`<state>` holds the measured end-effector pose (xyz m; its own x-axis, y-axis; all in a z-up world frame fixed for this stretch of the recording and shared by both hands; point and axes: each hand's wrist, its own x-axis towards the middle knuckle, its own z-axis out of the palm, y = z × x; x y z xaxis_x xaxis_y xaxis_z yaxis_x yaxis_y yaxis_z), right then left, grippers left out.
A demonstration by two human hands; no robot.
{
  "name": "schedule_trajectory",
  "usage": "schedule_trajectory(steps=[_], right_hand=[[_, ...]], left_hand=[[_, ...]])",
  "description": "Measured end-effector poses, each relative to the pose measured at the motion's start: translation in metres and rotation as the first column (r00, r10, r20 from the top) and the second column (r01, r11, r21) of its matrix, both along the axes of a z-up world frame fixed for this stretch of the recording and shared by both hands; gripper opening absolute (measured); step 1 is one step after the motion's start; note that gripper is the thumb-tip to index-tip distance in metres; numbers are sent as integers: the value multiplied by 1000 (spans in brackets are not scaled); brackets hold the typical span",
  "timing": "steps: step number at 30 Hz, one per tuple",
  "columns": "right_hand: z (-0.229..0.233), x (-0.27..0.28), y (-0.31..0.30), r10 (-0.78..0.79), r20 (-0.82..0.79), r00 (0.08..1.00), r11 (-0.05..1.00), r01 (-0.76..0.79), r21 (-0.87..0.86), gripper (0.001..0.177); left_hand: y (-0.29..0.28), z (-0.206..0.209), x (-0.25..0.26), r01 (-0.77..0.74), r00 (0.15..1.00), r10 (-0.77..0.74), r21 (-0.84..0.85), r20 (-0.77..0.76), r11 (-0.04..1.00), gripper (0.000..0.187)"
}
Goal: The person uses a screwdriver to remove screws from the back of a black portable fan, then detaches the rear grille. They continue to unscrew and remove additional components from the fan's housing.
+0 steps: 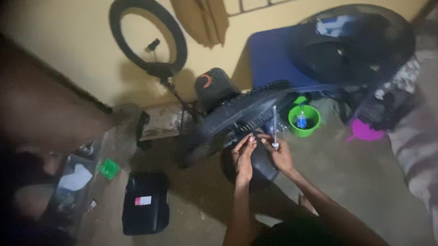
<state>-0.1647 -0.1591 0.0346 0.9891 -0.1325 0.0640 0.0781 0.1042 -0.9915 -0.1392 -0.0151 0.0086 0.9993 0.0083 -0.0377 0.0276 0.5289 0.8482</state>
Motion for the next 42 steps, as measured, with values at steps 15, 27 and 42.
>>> schedule_trajectory(steps=[15,27,42], right_hand=[[53,-27,-97,-242,-266,933,929,301,214,16],[49,64,-276,-351,-257,900,911,392,129,6],[-44,252,-428,-390,-382,838,857,482,182,15]], left_hand=[[-119,24,13,287,957,-287,229,-33,930,28],[-302,22,103,247,969,-242,226,-50,942,34],[-448,-57,300,484,873,-465,153,-143,861,56]])
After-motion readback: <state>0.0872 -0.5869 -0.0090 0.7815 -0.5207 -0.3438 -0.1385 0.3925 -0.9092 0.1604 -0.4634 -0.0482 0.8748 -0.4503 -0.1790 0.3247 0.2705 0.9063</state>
